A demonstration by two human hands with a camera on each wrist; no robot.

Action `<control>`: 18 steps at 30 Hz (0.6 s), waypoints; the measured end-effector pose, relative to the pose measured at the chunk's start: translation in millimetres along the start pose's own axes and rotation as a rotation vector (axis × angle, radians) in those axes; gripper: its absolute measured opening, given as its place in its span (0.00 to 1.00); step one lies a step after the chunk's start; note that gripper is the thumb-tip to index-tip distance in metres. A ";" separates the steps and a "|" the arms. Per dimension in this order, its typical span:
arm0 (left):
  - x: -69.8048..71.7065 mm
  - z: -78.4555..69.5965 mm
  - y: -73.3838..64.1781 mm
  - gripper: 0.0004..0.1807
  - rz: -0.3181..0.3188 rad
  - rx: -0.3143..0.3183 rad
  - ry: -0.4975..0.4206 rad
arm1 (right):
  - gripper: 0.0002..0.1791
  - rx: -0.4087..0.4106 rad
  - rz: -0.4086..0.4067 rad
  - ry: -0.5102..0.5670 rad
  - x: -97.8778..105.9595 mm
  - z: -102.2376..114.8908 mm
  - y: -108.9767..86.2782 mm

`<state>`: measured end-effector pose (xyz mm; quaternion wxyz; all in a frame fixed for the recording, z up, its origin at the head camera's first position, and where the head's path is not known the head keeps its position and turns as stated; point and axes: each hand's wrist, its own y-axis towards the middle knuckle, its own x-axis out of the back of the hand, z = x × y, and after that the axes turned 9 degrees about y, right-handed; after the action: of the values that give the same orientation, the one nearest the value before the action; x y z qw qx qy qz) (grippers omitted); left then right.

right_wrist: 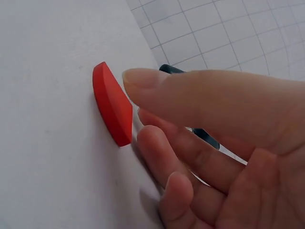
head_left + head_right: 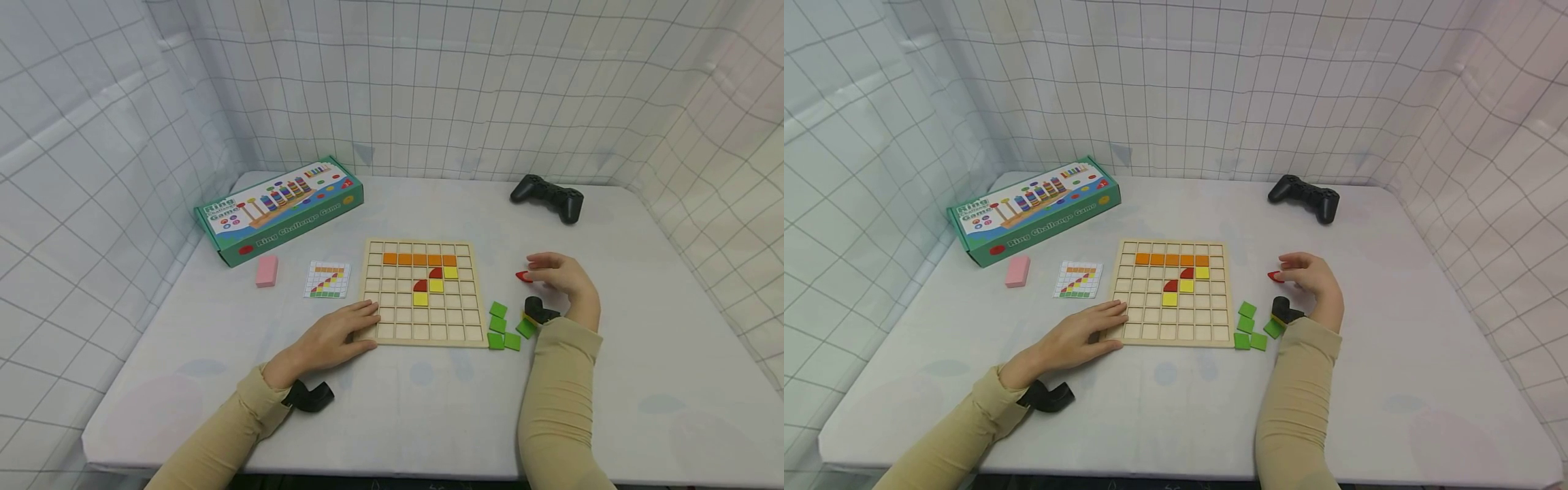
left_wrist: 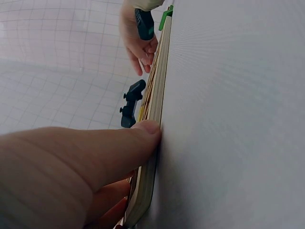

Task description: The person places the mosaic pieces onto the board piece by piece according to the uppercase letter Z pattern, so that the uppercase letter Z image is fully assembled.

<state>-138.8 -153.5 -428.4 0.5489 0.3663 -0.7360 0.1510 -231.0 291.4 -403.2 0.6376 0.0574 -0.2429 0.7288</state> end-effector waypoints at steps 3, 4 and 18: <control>0.2 -0.2 0.1 0.28 0.001 -0.001 0.000 | 0.33 -0.005 0.005 -0.003 -0.2 -0.8 0.3; 0.2 -0.3 0.1 0.28 0.001 -0.001 -0.001 | 0.33 -0.006 0.004 -0.009 -0.3 -1.2 0.7; 0.0 0.3 0.1 0.28 0.004 -0.005 -0.001 | 0.27 -0.019 -0.018 -0.121 -6.3 2.6 7.3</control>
<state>-139.1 -153.6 -428.5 0.5492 0.3635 -0.7373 0.1502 -237.5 284.1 -405.5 0.6287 0.0972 -0.2874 0.7160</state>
